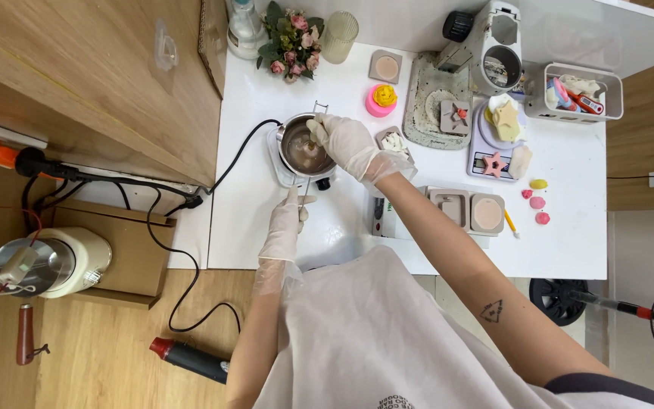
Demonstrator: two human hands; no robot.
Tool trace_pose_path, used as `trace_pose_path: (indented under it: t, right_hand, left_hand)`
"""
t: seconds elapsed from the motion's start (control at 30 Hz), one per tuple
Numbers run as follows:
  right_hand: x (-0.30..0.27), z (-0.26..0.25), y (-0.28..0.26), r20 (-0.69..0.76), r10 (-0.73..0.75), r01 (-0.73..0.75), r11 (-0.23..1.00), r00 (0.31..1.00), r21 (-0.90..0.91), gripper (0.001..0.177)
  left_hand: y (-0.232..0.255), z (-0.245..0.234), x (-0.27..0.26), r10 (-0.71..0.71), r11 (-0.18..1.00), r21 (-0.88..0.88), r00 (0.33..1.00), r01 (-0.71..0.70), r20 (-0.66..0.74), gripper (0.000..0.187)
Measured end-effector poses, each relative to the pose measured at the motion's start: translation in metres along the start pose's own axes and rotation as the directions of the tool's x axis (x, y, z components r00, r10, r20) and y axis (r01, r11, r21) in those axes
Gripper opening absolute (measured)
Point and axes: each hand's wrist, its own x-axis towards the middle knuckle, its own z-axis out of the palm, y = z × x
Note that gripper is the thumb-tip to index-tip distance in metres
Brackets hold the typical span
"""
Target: Melt wax in a pot on a heater and pour it into a candle mold.
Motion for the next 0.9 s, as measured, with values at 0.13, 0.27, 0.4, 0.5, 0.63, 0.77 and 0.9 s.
trace_pose_path:
  t: [0.13,0.27,0.4,0.5,0.63,0.77,0.9]
  right_hand:
    - [-0.003,-0.001,-0.005,0.004,-0.022,0.022,1.000,1.000,0.013,0.037]
    - [-0.003,0.004,-0.002,-0.039,-0.068,0.068,0.998,0.997,0.002,0.036]
    - [-0.005,0.006,0.002,-0.039,-0.049,0.050,0.998,0.998,0.024,0.036]
    - [-0.011,-0.007,-0.013,-0.104,-0.058,0.063,0.997,0.993,0.045,0.035]
    - [-0.009,0.001,-0.004,-0.097,-0.075,0.077,0.997,0.992,0.008,0.034]
    - [-0.010,-0.006,-0.009,-0.051,-0.059,0.060,0.998,0.997,0.012,0.034]
    - [-0.013,-0.012,-0.017,-0.053,-0.037,0.037,0.999,0.998,0.011,0.034]
  left_hand:
    - [-0.004,0.000,0.001,0.015,0.999,-0.035,0.999,-0.013,0.031,0.058]
    - [0.005,0.002,-0.007,0.004,1.000,-0.019,1.000,-0.004,0.023,0.056]
    - [0.007,0.004,-0.008,-0.010,1.000,-0.027,1.000,0.011,0.011,0.056]
    - [0.003,0.003,-0.005,0.016,1.000,-0.020,1.000,-0.016,0.016,0.055]
    - [0.000,0.003,-0.003,-0.003,0.999,-0.041,0.999,0.005,0.032,0.055]
    - [-0.002,0.002,-0.001,0.054,0.998,-0.044,0.998,-0.053,0.029,0.056]
    - [-0.003,0.004,0.003,0.054,0.998,-0.043,0.998,-0.052,0.034,0.056]
